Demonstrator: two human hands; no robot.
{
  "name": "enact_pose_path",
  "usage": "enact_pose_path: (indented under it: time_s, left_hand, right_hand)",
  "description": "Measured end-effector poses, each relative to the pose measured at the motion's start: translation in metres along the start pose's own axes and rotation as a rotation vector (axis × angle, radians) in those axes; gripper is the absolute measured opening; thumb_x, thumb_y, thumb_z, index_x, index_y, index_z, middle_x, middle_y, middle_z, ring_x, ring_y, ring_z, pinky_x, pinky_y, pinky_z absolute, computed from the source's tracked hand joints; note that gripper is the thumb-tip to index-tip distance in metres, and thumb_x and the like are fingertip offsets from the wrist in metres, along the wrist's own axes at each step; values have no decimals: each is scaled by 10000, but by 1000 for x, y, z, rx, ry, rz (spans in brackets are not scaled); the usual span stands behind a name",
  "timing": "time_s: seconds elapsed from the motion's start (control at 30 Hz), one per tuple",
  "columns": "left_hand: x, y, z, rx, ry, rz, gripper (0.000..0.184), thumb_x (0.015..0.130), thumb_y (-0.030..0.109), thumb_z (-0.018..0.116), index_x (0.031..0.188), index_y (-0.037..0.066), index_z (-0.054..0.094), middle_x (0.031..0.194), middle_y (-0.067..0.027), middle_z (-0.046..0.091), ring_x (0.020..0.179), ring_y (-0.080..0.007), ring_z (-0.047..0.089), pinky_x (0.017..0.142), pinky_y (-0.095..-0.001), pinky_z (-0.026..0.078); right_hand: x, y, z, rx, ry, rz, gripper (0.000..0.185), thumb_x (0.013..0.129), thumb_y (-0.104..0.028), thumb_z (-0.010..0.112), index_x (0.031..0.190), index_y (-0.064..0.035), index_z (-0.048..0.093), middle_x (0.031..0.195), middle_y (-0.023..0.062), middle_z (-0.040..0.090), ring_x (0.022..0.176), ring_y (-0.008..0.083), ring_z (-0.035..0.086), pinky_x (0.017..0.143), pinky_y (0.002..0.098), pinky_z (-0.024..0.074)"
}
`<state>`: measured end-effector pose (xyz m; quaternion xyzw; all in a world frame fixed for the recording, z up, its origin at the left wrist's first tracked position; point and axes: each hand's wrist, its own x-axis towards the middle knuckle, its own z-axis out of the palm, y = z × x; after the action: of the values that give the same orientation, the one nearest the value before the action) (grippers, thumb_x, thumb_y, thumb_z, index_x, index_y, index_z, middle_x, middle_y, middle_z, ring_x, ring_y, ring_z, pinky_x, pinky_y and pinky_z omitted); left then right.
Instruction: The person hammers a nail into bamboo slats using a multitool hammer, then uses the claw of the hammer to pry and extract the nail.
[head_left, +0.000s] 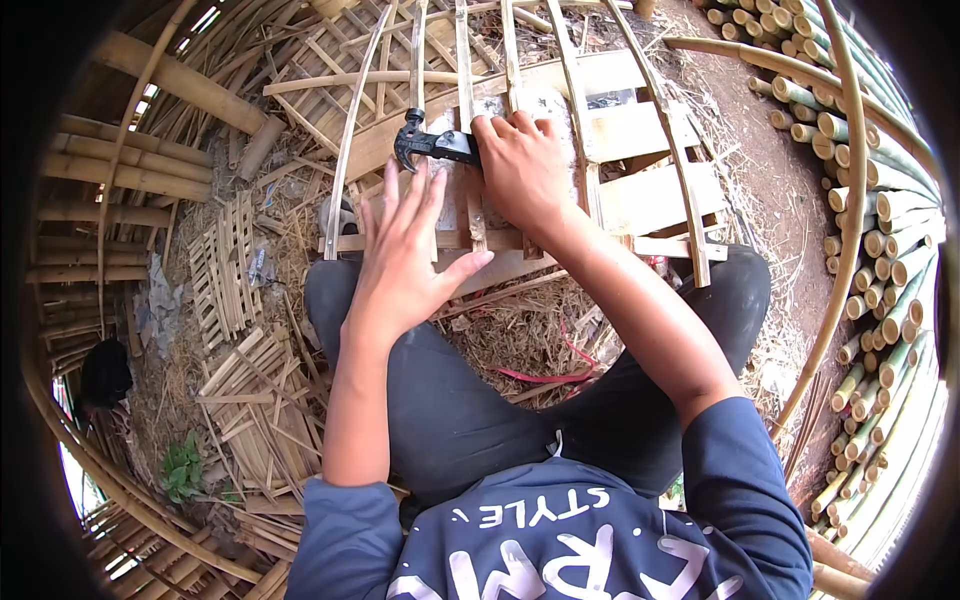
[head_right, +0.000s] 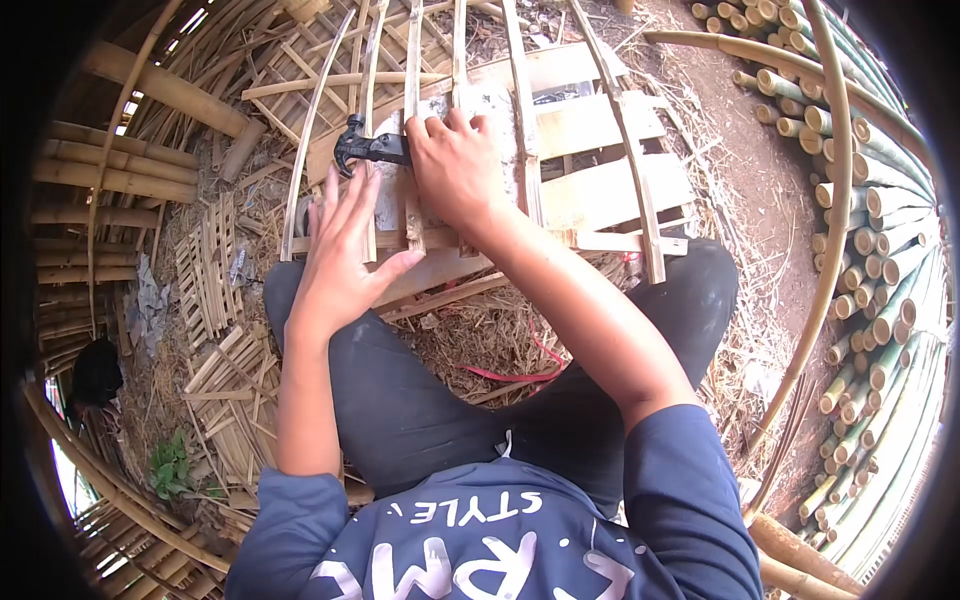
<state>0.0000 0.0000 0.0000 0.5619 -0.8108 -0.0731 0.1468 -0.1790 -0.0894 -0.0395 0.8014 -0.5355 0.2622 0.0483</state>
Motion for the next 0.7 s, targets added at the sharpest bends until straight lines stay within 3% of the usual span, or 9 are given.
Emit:
enact_pose_path:
  time_s: [0.07,0.13,0.17,0.23,0.3,0.43,0.57,0.63,0.7]
  left_hand:
    - [-23,1,-17,-268,165,-9,715,867,323,824,1453,11,558,1535,-224,502,1485,-390,398,1214,-548,300]
    - [-44,-9,-20,-583,324,-138,436,884,143,798,1249,-54,663,1281,-156,687,1120,-281,685,929,-383,559]
    - [-70,-15,-23,-974,253,-292,288,971,199,702,1170,-8,678,1153,-114,683,1020,-195,655,862,-336,540]
    - [-103,-14,-27,-1789,175,-363,305,1034,283,622,1223,49,574,1174,-90,639,947,-187,637,708,-285,510]
    - [-115,-9,-12,-1901,245,-730,263,1057,245,587,1242,62,549,1196,-100,623,979,-202,652,729,-298,550]
    - [-103,21,-1,-1155,363,-635,229,1040,133,611,1228,17,551,1194,-108,621,1081,-206,657,853,-354,602]
    - [-57,27,4,-443,424,-258,175,905,73,730,1048,-11,672,1057,-98,715,970,-178,690,740,-299,543]
    - [-22,34,-10,-582,298,-399,218,924,142,732,1055,-27,687,1031,-128,728,931,-222,697,745,-335,544]
    - [7,20,-10,-361,174,-375,320,947,246,738,1081,-43,709,968,-153,744,828,-202,703,750,-330,543]
  right_hand:
    - [-2,-6,1,-29,18,-11,216,869,-122,601,1079,-73,594,1007,85,702,1051,278,641,902,452,454]
    - [6,1,5,-2,34,-15,213,867,-121,598,1074,-73,594,1008,80,703,1046,280,641,898,452,455]
    - [5,-2,6,13,30,-11,212,865,-120,597,1072,-74,593,1009,78,703,1043,280,641,896,452,455]
    - [0,-1,7,26,26,-9,201,856,-123,614,1049,-73,597,1005,78,704,1045,281,640,892,441,455]
    - [0,2,6,39,27,-16,199,849,-126,628,1039,-74,600,1001,78,703,1045,281,639,890,434,455]
    - [2,6,4,73,26,-21,228,816,-133,669,1027,-83,600,988,71,706,1035,279,643,873,427,452]
    - [3,7,5,77,59,-37,240,806,-139,687,1021,-88,592,971,69,704,1022,277,647,869,425,448]
    - [2,7,6,70,60,-39,245,807,-152,696,1018,-90,588,961,69,701,1012,278,650,867,425,446]
    - [0,8,3,102,51,-25,241,812,-164,701,1009,-89,584,954,71,698,1003,279,652,866,426,444]
